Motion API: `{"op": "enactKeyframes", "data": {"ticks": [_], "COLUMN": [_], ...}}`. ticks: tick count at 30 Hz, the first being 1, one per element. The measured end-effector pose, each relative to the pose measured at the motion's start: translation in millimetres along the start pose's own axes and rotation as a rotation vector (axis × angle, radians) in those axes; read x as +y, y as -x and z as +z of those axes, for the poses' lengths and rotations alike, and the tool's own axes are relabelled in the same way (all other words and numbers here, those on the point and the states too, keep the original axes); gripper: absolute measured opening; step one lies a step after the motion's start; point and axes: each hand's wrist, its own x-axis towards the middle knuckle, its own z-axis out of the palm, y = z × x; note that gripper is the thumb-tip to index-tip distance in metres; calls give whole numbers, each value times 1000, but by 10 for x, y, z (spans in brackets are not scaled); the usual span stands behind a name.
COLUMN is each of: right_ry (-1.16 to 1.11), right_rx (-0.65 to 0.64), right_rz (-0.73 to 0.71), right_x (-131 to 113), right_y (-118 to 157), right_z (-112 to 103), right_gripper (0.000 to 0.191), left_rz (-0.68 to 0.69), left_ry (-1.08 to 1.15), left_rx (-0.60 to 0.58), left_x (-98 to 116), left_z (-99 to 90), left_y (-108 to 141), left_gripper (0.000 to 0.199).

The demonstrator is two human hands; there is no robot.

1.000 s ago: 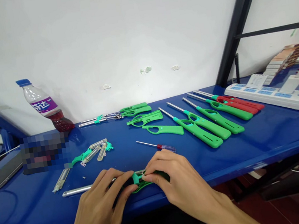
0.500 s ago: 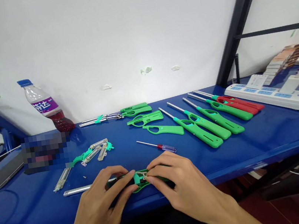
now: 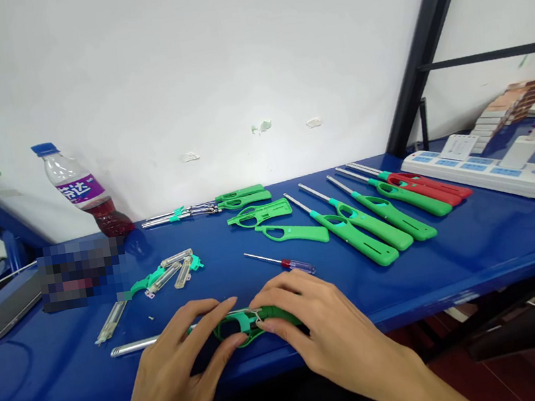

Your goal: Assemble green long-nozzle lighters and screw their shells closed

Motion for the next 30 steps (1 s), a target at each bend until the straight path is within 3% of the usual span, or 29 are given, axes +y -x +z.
{"op": "enactKeyframes", "data": {"ticks": [7, 22, 30], "right_ry": [39, 31, 22], "right_rx": [3, -6, 12], "right_rz": [-37, -22, -11], "right_x": [7, -5, 1], "right_y": [9, 10, 24], "right_z": [-3, 11, 4], "right_gripper": [15, 16, 14], "left_rz": [3, -22, -14], "left_ry": [99, 89, 9], "left_rx": [-39, -37, 65], "left_x": [14, 53, 7], "left_z": [-28, -25, -89], "left_y": [18, 39, -14], "left_gripper": [17, 17, 18]}}
